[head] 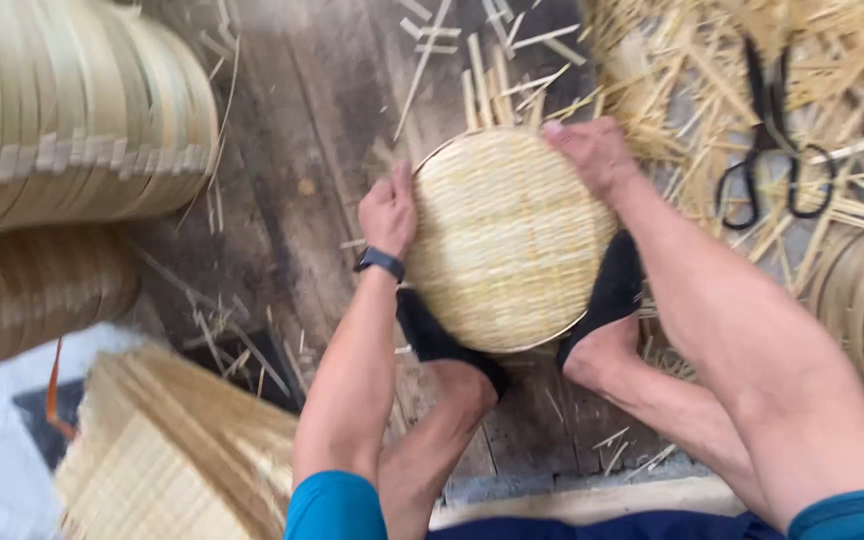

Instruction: Weaving and trimming the bottom components of bamboo steamer baskets using strips and wooden molds.

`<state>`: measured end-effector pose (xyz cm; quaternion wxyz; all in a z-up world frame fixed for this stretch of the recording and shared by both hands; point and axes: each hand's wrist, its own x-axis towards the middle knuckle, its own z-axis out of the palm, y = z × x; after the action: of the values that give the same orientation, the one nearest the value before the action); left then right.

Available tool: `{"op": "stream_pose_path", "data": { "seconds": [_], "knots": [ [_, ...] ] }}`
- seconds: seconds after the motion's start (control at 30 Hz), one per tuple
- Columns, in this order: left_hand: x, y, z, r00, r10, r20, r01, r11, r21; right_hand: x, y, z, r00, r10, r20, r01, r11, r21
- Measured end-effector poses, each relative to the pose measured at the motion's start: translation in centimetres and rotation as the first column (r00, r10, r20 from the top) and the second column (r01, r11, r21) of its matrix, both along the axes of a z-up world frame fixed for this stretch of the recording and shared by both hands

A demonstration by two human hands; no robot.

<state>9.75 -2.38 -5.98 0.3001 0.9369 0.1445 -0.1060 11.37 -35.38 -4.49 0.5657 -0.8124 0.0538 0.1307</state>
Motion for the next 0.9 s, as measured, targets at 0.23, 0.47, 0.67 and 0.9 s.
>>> {"op": "stream_pose_path", "data": {
  "seconds": [0.23,0.47,0.67,0.9],
  "knots": [
    [1.2,-0.4,0.6,0.998,0.067,0.016,-0.06,0.955,-0.289,-1.1,0.8,-0.7,0.969,-0.069,0.236,0.137,0.947,-0.289],
    [-3.5,1.6,-2.0,0.886,-0.145,0.439,0.073,0.982,0.177,-3.2,-6.2,12.0,0.925,0.38,0.017,-0.278,0.704,-0.654],
    [-7.0,1.8,0.9,0.99,0.136,0.049,-0.139,0.988,0.071,-7.9,-12.5,23.7,0.761,0.501,-0.412,-0.583,0.247,-0.774],
    [-9.6,-1.8,3.1,0.939,0.286,0.193,-0.278,0.958,-0.07,-10.7,-6.9,11.3,0.92,0.276,-0.277,-0.384,0.771,-0.508]
  ]
}}
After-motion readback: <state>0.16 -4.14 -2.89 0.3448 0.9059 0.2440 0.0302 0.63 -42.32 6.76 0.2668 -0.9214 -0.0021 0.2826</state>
